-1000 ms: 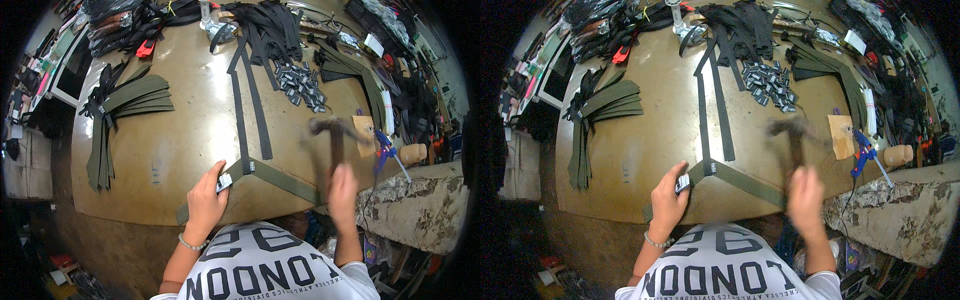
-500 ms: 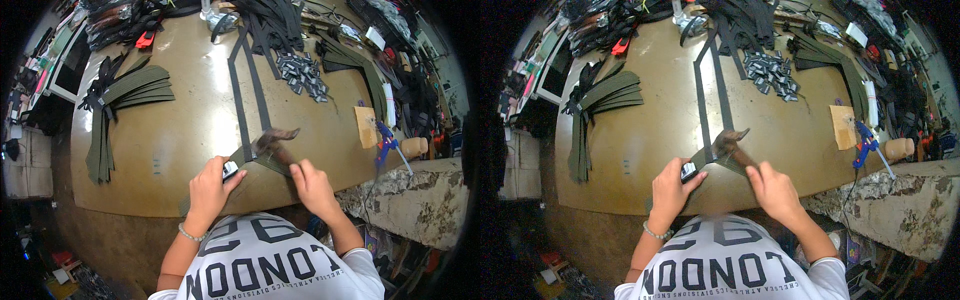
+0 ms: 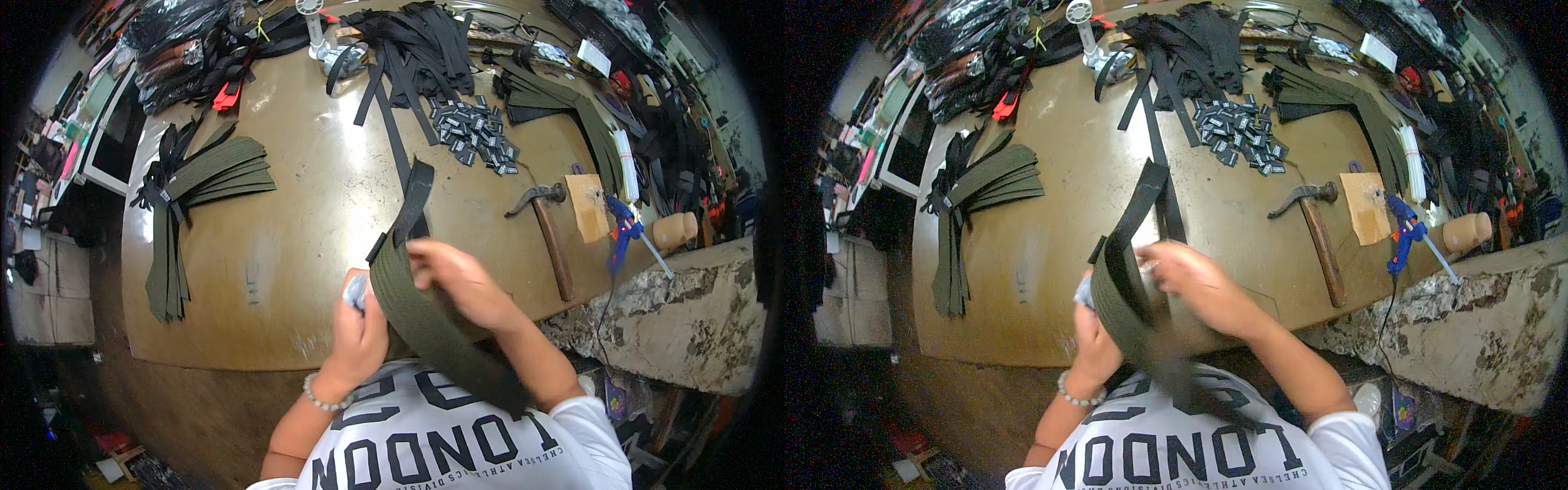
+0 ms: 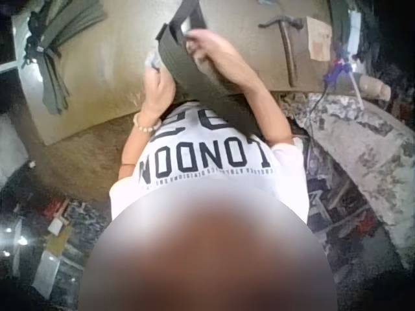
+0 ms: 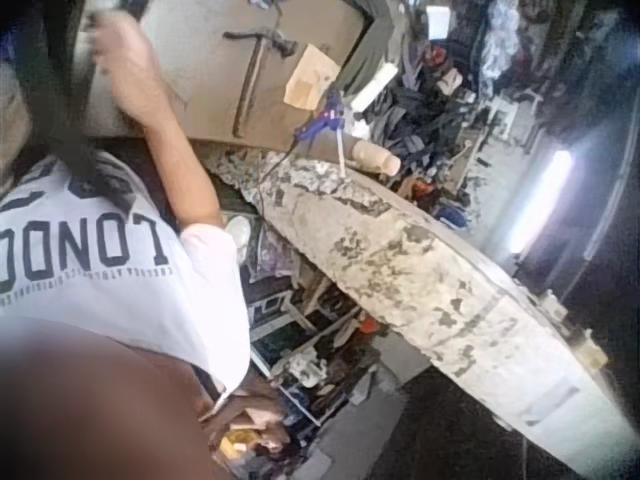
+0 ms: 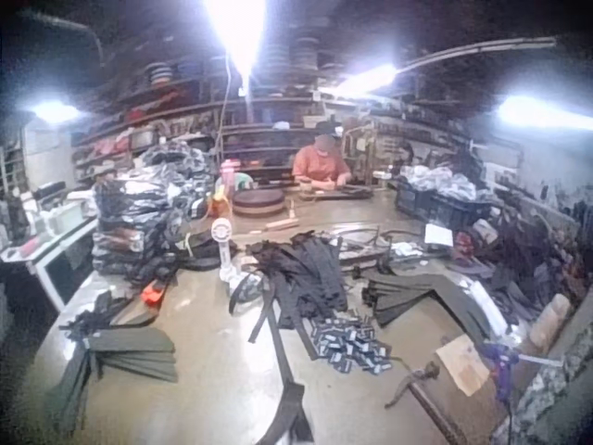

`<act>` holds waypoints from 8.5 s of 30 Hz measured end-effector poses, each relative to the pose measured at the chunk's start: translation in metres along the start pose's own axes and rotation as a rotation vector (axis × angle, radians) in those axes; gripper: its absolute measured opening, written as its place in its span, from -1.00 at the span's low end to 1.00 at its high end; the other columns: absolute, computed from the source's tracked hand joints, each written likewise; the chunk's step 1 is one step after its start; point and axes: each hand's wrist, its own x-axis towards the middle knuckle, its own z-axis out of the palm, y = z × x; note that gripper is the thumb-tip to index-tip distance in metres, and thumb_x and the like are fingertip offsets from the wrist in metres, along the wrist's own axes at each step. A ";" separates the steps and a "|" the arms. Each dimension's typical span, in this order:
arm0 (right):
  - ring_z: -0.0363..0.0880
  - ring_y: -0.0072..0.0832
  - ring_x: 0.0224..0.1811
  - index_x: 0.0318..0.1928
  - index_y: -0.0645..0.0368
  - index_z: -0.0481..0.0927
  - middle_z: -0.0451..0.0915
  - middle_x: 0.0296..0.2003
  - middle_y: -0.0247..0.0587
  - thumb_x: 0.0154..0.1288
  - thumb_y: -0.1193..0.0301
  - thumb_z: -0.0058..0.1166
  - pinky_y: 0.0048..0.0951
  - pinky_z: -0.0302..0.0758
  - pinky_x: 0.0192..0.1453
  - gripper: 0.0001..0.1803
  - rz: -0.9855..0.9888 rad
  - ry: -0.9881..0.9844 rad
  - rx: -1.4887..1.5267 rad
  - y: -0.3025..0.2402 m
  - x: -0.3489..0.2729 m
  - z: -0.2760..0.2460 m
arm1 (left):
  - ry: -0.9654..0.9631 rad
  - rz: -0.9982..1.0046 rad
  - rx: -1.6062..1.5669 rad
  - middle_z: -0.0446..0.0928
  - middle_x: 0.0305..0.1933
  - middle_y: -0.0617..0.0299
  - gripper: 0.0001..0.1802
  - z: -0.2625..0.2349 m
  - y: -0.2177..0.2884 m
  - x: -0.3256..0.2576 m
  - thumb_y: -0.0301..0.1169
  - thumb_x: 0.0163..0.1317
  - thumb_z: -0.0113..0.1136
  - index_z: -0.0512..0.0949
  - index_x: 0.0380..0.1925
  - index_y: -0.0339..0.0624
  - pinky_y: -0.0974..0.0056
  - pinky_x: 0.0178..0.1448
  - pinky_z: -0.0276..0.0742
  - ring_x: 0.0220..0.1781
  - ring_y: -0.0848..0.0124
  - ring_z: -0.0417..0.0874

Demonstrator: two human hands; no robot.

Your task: The person assembles belts by applying hot glue to black straps, attaching green fabric pieces, and affixing small rectangular tags. The person repeats this process for multiple belt units on a cluttered workbench.

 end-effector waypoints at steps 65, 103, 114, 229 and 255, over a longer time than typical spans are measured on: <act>0.57 -0.55 -0.12 0.12 0.25 0.44 0.55 -0.02 -0.13 0.35 0.06 0.25 -0.44 0.59 -0.15 -0.43 0.178 1.290 -0.759 0.029 -0.119 -0.254 | -0.168 0.071 0.864 0.61 -0.33 0.04 -0.55 -0.037 -0.018 -0.008 -0.54 0.10 0.29 0.59 0.05 -0.06 0.09 -0.20 0.57 -0.31 0.06 0.66; 0.59 -0.24 0.07 0.12 0.27 0.47 0.61 0.02 0.07 0.46 0.07 0.10 -0.18 0.47 0.14 -0.49 -0.067 1.338 -0.855 0.029 -0.084 -0.186 | 0.117 -0.488 -0.428 0.38 -0.47 0.26 -0.57 -0.042 -0.022 0.003 -0.43 0.41 0.09 0.35 0.25 -0.20 0.29 -0.45 0.34 -0.55 0.34 0.40; 0.60 -0.58 -0.27 -0.06 0.20 0.67 0.68 -0.29 -0.24 0.42 0.23 0.16 -0.49 0.55 -0.19 -0.71 0.204 0.398 -0.348 -0.008 -0.065 -0.022 | -0.184 -0.505 -0.855 0.40 0.35 -0.21 -0.25 -0.006 -0.017 0.009 -0.40 0.48 -0.02 -0.13 0.54 -0.21 -0.02 0.51 0.28 0.45 0.01 0.37; 0.62 -0.62 -0.41 -0.20 0.31 0.67 0.58 -0.24 -0.28 0.24 0.64 0.22 -0.58 0.55 -0.38 -0.89 0.026 -0.109 -0.278 0.033 0.063 -0.021 | -0.049 0.001 0.622 0.54 -0.34 0.03 -0.77 -0.022 -0.044 0.018 -0.54 0.08 0.37 0.66 -0.21 -0.18 0.09 -0.22 0.53 -0.32 0.06 0.63; 0.55 0.02 0.01 0.09 0.30 0.50 0.58 -0.05 0.17 0.44 0.12 0.08 0.01 0.44 0.08 -0.51 0.293 0.870 -1.371 0.030 -0.056 -0.110 | 0.000 0.098 0.772 0.50 -0.36 0.06 -0.67 -0.027 -0.025 0.016 -0.34 0.27 0.32 0.64 0.04 -0.02 0.13 -0.24 0.53 -0.38 0.11 0.59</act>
